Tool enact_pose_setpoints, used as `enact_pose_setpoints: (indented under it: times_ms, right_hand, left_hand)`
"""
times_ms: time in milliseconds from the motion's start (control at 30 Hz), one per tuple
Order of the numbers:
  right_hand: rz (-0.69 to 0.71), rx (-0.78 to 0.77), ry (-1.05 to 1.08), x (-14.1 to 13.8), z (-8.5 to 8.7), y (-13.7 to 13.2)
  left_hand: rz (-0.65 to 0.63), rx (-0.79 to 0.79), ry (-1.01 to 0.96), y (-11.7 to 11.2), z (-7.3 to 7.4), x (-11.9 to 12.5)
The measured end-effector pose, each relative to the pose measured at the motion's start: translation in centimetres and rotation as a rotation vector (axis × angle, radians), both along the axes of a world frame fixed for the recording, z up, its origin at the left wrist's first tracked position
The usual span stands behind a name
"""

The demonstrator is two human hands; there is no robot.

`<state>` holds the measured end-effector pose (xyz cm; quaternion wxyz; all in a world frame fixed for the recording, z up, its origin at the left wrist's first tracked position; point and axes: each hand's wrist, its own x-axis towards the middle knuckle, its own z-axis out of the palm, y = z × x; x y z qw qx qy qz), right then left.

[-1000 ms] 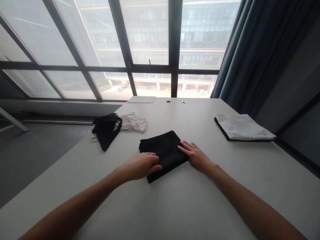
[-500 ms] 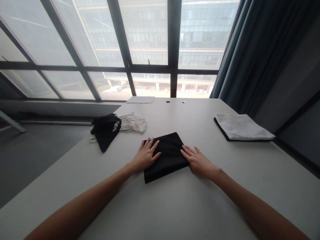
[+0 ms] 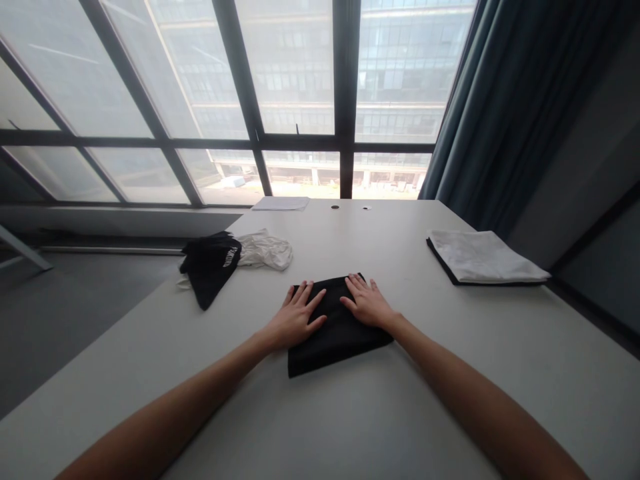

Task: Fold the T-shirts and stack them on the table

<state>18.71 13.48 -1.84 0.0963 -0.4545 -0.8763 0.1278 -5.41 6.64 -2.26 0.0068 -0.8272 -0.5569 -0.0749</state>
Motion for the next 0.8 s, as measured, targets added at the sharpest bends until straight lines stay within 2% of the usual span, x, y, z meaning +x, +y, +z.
enact_pose_setpoints:
  times_ms: [133, 233, 367, 500, 633, 800]
  right_hand:
    - [-0.104, -0.012, -0.006, 1.7, -0.9, 1.9]
    - [-0.116, 0.001, -0.004, 2.2, -0.8, 2.2]
    - [-0.102, 0.108, 0.002, 1.6, 0.3, 1.2]
    - [-0.094, 0.205, 0.092, 0.0, 1.3, -1.7]
    - [-0.018, 0.174, 0.085, -0.6, 0.3, -4.0]
    - [-0.078, 0.049, -0.011, 1.5, -1.0, -2.1]
  left_hand:
    - [0.007, -0.009, -0.014, 0.1, 0.1, 0.0]
    - [0.007, 0.010, -0.031, -0.4, 1.5, 0.8]
    - [-0.132, 0.026, -0.067, -2.2, 3.1, 2.9]
    - [-0.188, -0.051, -0.035, -3.6, 2.3, 4.4]
    - [-0.172, -0.057, -0.011, -3.8, 1.1, 4.5]
    - [-0.173, -0.061, -0.019, -3.8, 1.2, 4.5]
